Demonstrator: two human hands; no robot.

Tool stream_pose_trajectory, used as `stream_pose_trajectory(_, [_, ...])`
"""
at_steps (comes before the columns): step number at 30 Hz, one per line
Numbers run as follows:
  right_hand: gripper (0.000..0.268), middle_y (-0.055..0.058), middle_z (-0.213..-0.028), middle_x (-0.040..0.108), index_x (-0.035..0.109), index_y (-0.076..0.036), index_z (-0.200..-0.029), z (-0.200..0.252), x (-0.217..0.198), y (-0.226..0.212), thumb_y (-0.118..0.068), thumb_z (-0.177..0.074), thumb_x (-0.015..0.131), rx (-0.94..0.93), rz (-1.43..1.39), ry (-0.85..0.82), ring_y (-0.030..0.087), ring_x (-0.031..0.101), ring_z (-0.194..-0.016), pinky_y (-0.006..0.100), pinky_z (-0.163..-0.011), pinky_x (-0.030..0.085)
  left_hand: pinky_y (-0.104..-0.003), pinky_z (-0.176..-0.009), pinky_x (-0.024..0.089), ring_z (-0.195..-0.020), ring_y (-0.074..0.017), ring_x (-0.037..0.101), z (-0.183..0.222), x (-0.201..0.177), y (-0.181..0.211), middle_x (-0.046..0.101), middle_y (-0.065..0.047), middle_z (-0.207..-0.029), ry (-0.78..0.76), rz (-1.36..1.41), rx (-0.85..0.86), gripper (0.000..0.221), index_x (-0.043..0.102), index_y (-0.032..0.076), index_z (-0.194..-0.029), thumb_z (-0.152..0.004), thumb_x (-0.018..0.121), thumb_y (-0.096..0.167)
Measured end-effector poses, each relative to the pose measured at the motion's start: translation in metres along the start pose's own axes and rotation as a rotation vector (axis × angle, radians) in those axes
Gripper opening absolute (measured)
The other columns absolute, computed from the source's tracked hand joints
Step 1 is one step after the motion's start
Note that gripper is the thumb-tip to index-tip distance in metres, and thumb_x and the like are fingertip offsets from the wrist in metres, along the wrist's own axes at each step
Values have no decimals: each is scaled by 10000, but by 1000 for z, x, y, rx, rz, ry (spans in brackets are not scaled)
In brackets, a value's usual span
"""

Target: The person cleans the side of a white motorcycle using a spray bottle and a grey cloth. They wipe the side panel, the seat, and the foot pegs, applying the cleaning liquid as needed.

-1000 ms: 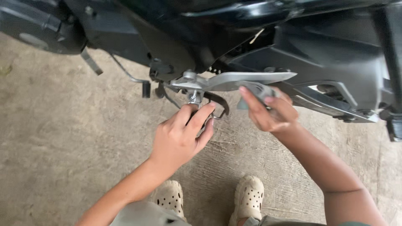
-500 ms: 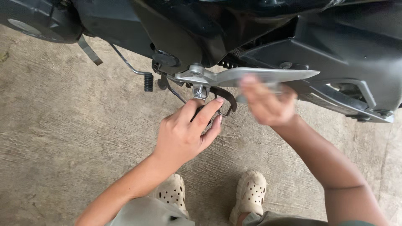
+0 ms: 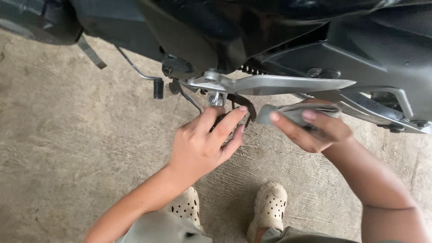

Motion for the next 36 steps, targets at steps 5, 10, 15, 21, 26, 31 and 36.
stream_pose_trajectory(5, [414, 137, -1243, 616, 638, -29, -1392, 5, 22, 20, -14, -991, 739, 187, -145, -85, 182, 619, -984, 244, -716, 568, -304, -539, 495, -683, -150, 617, 3, -5, -2, 586, -55, -1025, 26, -2, -11, 542, 499, 174, -1450, -992, 789, 170])
stream_pose_trajectory(10, [367, 42, -1265, 753, 720, -73, -1287, -33, 46, -2, -22, -934, 804, 122, -144, -112, 20, 630, -727, 155, -512, 453, -290, -535, 501, -685, -152, 619, 8, -3, -3, 584, -72, -1014, 20, -1, 3, 571, 495, 162, -1462, -975, 793, 168])
stream_pose_trajectory(15, [316, -40, -1351, 711, 703, -133, -1307, -43, 69, -18, -113, -991, 699, 77, -256, -451, 42, 661, -781, 186, -561, 539, -323, -605, 529, -737, -187, 641, 5, -3, -3, 592, -52, -1042, 30, 25, -2, 578, 487, 165, -1474, -982, 789, 161])
stream_pose_trajectory(21, [339, -54, -1343, 706, 695, -192, -1325, -36, 60, -8, -242, -990, 713, 22, 334, -392, 8, 664, -735, 261, -500, 528, -310, -564, 520, -695, -174, 632, 1, -10, -3, 602, -66, -1029, 33, 25, -8, 561, 501, 151, -1440, -962, 795, 158])
stream_pose_trajectory(26, [387, -53, -1382, 762, 716, -144, -1310, -23, 91, -23, -182, -931, 649, 230, -43, -722, -6, 541, -568, 198, -439, 478, -317, -567, 513, -697, -183, 625, -2, -6, 2, 591, -62, -1018, 53, 23, 4, 573, 499, 165, -1446, -955, 795, 163])
stream_pose_trajectory(31, [263, 74, -1397, 626, 689, -52, -1262, -24, 46, -7, -207, -1075, 590, 138, 254, -270, 105, 761, -907, 186, -553, 502, -320, -560, 504, -679, -175, 610, -1, -16, 3, 600, -55, -1021, 76, 13, 1, 561, 498, 157, -1440, -964, 796, 141])
stream_pose_trajectory(36, [376, -140, -1471, 542, 625, -245, -1396, -14, 75, -10, -301, -1071, 445, 147, 451, -402, -25, 653, -921, 250, -636, 546, -317, -550, 506, -669, -174, 618, -7, -13, 9, 614, -57, -1016, 79, 24, 12, 559, 502, 141, -1422, -948, 797, 137])
Point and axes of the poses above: each hand's wrist, its own z-axis away from the middle knuckle, its own x-axis out of the palm, y = z × x, the point moved 10 cm from there along -z, towards the middle knuckle
